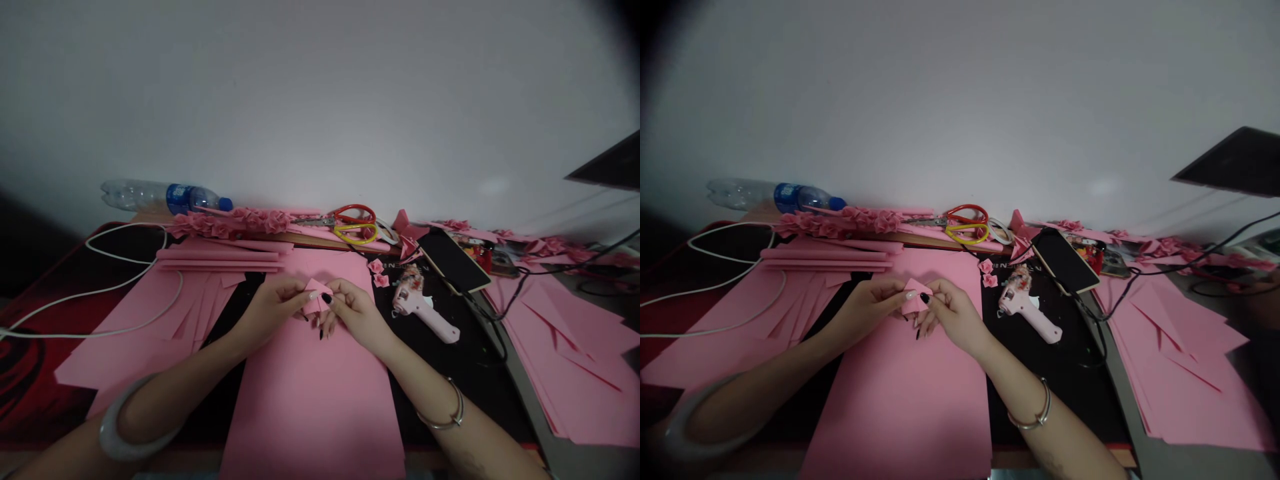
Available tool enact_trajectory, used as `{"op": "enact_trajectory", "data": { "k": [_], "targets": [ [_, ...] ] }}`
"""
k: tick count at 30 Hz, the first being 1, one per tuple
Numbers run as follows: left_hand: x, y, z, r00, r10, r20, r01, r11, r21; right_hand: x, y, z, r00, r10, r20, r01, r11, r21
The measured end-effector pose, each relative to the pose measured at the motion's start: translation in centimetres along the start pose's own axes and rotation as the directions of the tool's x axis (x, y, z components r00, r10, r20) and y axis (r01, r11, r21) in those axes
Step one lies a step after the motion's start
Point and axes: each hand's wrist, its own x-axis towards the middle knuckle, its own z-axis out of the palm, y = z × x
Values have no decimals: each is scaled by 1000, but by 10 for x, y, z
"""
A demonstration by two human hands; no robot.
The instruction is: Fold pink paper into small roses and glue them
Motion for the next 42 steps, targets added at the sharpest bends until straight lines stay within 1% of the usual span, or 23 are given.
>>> {"op": "enact_trajectory", "data": {
  "k": [8, 15, 29, 37, 42],
  "targets": [
    [-1, 1, 0, 1000, -1, 31, 2, 999, -53, 0, -1, 1, 1000, -2, 10, 2, 1000, 8],
    [0, -2, -2, 1000, -18, 17, 19, 1000, -15, 0, -1, 1, 1000, -8, 19, 8, 1000, -7],
    [0, -2, -2, 1000, 2, 12, -2, 1000, 15, 0, -1, 1, 1000, 3, 15, -3, 1000, -13],
    [0, -3, -2, 1000, 0, -2, 0, 1000, 15, 0, 0, 2, 1000, 1, 3, -1, 1000, -9],
    [-1, -2, -1, 999, 17, 36, -18, 1000, 20, -2, -1, 6, 999, 20, -42, -22, 998, -57]
  ]
}}
